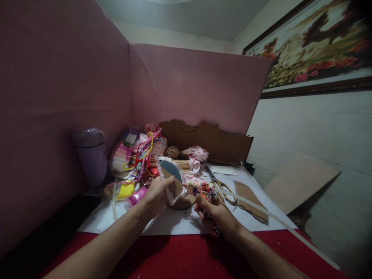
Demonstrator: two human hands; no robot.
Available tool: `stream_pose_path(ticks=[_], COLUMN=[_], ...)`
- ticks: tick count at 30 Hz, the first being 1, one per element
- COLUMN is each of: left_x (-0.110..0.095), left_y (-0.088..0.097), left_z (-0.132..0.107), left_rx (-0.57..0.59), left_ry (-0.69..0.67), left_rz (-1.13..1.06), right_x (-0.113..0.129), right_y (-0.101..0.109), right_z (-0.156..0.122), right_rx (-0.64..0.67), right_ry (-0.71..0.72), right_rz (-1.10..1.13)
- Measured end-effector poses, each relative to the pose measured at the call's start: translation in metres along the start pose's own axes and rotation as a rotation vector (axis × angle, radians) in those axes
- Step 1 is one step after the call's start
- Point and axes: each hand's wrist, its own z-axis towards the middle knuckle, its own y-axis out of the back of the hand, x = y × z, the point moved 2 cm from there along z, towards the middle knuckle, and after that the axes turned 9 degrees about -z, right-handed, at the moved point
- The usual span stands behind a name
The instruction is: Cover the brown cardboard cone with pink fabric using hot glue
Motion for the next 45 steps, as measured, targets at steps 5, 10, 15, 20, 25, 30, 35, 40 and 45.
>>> stream_pose_path(ticks=[5, 10, 15, 20, 25, 30, 35, 40, 45], left_x=[0.0008, 0.0012, 0.0007, 0.0004, -0.0002, 0.0000, -0.0004, -0.0004, -0.0016], left_y=[0.0008, -0.0009, -0.0031, -0.0045, -0.0059, -0.0049, -0.0056, -0.0066, -0.0067], left_z=[0.0001, -0.0013, -0.0022, -0.0029, -0.0037, -0.0043, -0.0063, -0.0061, -0.0055], left_rx=[0.046, 0.045, 0.050, 0.021, 0.007, 0.065, 0.109, 0.106, 0.076], left_ry=[-0.009, -0.012, -0.003, 0.003, -0.011, 0.009, 0.018, 0.012, -0.026], left_rz=[-0.001, -0.002, 0.001, 0.005, 0.000, 0.008, -0.011, -0.012, -0.009], right_x=[-0.0003, -0.0008, 0.0001, 0.0002, 0.0011, 0.0006, -0.0003, 0.0013, 0.0027], right_y=[0.0003, 0.0000, 0.0005, 0.0013, 0.0011, 0.0005, 0.0003, 0.0003, -0.0011], right_z=[0.0002, 0.0005, 0.0004, 0.0001, 0.0007, 0.0021, -0.0001, -0.0013, -0.0021], right_rx=[0.009, 0.020, 0.000, -0.018, -0.013, -0.009, -0.010, 0.015, 0.029], right_ry=[0.002, -0.022, -0.037, -0.025, -0.030, -0.038, -0.043, -0.045, -0.035], right_rz=[0.001, 0.021, 0.007, -0.007, 0.011, 0.018, 0.010, 0.002, -0.024])
